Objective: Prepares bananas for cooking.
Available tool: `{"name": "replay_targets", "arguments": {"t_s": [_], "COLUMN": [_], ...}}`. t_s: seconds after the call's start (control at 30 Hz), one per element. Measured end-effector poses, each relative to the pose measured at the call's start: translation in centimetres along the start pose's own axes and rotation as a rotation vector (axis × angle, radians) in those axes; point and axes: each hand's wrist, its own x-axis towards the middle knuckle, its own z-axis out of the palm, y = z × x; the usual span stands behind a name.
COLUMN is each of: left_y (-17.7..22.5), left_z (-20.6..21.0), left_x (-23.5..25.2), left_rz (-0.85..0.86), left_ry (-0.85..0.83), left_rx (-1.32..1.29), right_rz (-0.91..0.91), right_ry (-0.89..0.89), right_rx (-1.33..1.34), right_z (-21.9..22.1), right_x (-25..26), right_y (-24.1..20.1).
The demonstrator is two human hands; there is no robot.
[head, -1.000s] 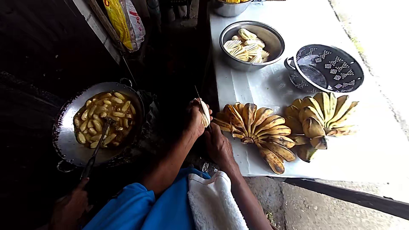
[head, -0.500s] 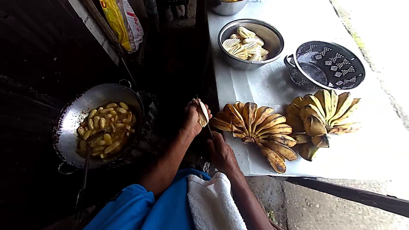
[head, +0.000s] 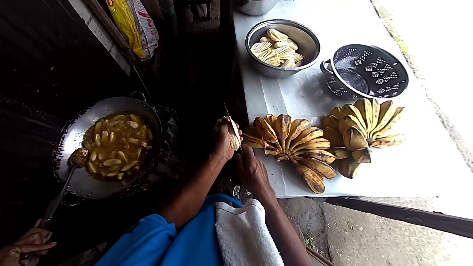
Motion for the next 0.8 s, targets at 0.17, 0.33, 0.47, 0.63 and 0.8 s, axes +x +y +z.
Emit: {"name": "replay_targets", "arguments": {"t_s": [0.17,0.33,0.47,0.63,0.8], "left_y": [0.8,0.1,0.0,1.3,1.2], "left_z": [-0.7,-0.5,-0.3,-0.4,-0.5], "left_x": [-0.7,-0.8,-0.2,1.4,0.8], "left_rz": [0.034,0.047,0.017,-0.037,-0.006], "left_ry": [-0.084,-0.125,-0.131,-0.075,-0.111], "left_rx": [0.027,0.038,0.009,-0.092,-0.04], "right_rz": [-0.015,0.037,0.046,-0.054,-0.007], "right_ry": [-0.043,-0.045,-0.052,-0.009,-0.031], "right_rx": [0.059,0.012,0.026,0.239,0.225], "right_z": [-0.1,0.2,0.1,-1.3,-0.7], "right_x": [-2.1,-0.6,-0.1,-5.1,-5.4], "right_y": [0.9,0.6,0.5,1.3,1.8]}}
